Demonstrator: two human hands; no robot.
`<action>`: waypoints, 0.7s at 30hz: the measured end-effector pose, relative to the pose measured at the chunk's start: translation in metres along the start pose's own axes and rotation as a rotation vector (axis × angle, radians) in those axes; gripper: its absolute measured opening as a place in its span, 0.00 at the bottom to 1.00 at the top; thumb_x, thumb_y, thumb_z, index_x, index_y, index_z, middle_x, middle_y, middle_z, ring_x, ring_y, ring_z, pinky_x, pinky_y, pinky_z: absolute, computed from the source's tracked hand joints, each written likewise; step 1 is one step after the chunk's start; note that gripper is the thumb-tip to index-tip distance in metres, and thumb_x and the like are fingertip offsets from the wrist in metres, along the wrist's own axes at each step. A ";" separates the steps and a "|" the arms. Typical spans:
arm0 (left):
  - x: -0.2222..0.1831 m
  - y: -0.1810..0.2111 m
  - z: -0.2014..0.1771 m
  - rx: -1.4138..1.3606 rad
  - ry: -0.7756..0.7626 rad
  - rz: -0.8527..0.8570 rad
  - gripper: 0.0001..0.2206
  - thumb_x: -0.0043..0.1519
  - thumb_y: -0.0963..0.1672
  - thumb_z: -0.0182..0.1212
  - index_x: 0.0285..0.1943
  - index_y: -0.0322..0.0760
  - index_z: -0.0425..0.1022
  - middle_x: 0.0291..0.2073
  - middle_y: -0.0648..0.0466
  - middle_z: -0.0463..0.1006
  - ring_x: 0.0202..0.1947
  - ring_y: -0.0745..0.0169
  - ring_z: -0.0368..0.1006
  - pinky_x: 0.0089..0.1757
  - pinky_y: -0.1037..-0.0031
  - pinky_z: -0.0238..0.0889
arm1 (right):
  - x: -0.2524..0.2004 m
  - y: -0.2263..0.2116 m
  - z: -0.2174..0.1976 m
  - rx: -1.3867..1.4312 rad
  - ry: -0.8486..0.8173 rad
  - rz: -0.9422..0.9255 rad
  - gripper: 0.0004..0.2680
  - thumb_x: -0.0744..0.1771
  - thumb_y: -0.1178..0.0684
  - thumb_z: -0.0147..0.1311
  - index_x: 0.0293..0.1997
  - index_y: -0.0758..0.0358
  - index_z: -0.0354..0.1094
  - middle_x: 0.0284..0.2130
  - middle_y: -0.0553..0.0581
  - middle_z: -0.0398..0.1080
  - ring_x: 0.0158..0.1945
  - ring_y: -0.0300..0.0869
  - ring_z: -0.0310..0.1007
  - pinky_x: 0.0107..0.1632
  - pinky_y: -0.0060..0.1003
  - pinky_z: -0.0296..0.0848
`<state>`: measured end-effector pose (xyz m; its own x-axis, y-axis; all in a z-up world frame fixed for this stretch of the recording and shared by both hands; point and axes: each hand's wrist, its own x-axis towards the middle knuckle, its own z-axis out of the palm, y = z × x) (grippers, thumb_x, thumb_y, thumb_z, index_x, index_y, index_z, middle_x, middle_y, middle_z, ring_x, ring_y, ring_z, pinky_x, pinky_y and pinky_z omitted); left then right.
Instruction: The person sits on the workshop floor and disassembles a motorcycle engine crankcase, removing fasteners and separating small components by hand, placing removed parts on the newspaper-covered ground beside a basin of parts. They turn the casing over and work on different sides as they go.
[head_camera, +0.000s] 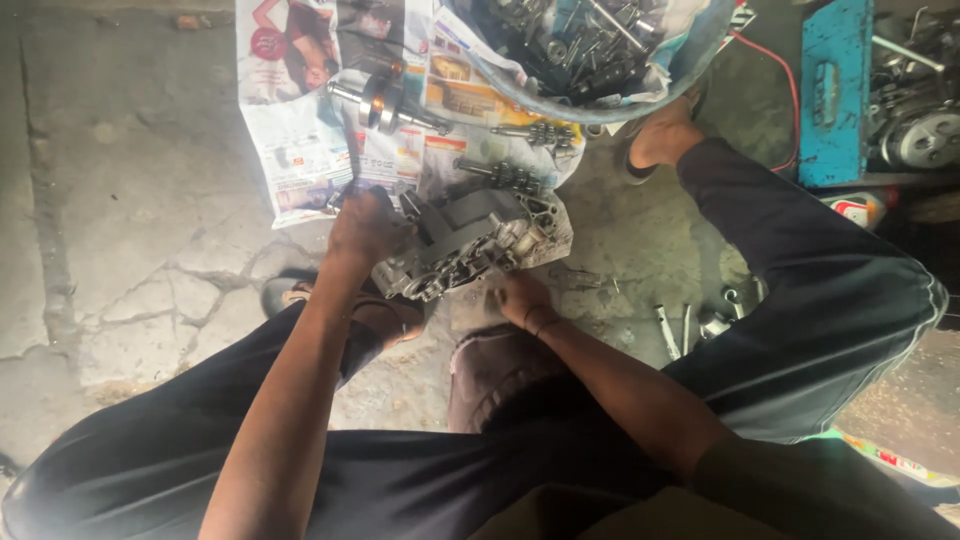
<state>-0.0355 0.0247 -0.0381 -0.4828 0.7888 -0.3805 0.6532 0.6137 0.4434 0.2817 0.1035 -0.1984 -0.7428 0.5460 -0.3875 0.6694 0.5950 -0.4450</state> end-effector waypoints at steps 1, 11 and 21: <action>-0.002 0.001 -0.003 0.001 0.000 -0.002 0.26 0.50 0.50 0.79 0.46 0.24 0.75 0.39 0.34 0.80 0.42 0.37 0.78 0.43 0.57 0.72 | 0.003 0.005 0.004 0.001 -0.001 -0.001 0.25 0.66 0.53 0.59 0.70 0.38 0.51 0.36 0.60 0.78 0.38 0.53 0.80 0.40 0.48 0.77; 0.003 -0.005 0.010 -0.053 -0.002 -0.016 0.25 0.51 0.50 0.78 0.44 0.25 0.76 0.38 0.35 0.81 0.42 0.37 0.79 0.45 0.57 0.72 | 0.036 -0.029 -0.007 0.404 0.645 0.112 0.18 0.60 0.53 0.65 0.53 0.64 0.70 0.48 0.66 0.75 0.51 0.56 0.76 0.55 0.45 0.74; -0.007 -0.002 0.007 -0.079 -0.054 -0.047 0.22 0.53 0.51 0.77 0.44 0.28 0.78 0.38 0.35 0.81 0.42 0.38 0.80 0.46 0.57 0.73 | 0.011 -0.055 -0.018 0.306 0.054 0.435 0.32 0.63 0.57 0.51 0.78 0.49 0.39 0.54 0.63 0.73 0.55 0.59 0.73 0.59 0.56 0.64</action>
<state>-0.0295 0.0177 -0.0424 -0.4781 0.7574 -0.4447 0.5815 0.6524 0.4860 0.2366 0.0877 -0.1633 -0.3908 0.7381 -0.5501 0.8751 0.1125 -0.4706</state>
